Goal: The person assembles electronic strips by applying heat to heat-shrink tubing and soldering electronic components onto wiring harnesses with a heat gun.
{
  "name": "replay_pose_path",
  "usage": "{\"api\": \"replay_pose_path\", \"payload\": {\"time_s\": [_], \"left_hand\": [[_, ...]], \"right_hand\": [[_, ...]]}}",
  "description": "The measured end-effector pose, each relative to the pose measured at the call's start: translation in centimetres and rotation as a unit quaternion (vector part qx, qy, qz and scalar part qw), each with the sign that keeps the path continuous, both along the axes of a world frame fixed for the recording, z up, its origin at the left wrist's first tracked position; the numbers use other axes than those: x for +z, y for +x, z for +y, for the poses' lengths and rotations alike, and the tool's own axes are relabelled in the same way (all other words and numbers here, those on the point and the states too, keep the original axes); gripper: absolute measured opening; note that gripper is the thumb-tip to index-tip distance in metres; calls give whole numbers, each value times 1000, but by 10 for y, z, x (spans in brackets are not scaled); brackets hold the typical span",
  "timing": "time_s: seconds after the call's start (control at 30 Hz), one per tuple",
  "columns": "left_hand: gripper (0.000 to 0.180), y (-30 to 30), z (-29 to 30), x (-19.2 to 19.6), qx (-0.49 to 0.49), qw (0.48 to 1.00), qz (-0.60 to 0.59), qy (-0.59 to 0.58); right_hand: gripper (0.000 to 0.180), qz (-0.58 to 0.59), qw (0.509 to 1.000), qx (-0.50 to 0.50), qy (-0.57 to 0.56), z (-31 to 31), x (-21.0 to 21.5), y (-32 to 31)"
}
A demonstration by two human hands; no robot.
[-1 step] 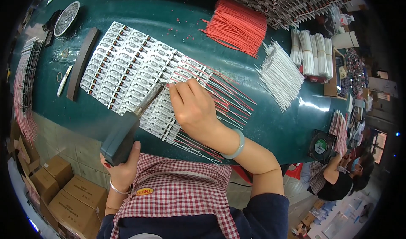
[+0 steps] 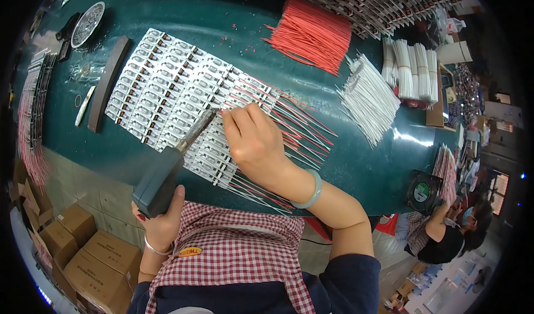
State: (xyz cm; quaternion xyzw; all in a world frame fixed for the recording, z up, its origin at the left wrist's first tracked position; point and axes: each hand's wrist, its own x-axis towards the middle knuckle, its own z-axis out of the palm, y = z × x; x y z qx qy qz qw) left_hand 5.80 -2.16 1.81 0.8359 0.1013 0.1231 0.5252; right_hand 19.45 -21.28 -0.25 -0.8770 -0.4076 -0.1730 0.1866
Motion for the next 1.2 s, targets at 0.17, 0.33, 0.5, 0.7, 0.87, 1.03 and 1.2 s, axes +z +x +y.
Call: {"api": "replay_pose_path", "payload": {"time_s": [0.17, 0.33, 0.5, 0.7, 0.87, 1.03, 1.2], "left_hand": [[14, 2, 2, 4, -17, 999, 1, 30], [17, -3, 1, 4, 6, 1000, 20, 15], [23, -12, 4, -2, 25, 1000, 1, -4], [23, -14, 7, -2, 20, 1000, -3, 4], [22, -16, 8, -3, 11, 1000, -3, 11], [21, -14, 7, 2, 10, 1000, 1, 0], [18, -14, 7, -2, -6, 1000, 8, -5]], "right_hand": [[33, 1, 1000, 2, -9, 0, 3, 1], [32, 4, 1000, -3, -9, 1, 1, -1], [31, -3, 1000, -9, -16, 2, 3, -2], [34, -4, 999, -11, 36, 3, 2, -6], [35, 6, 999, -14, 38, 5, 1, -13], [29, -13, 1000, -4, 14, 4, -1, -12], [34, 9, 1000, -13, 17, 6, -2, -14]]}}
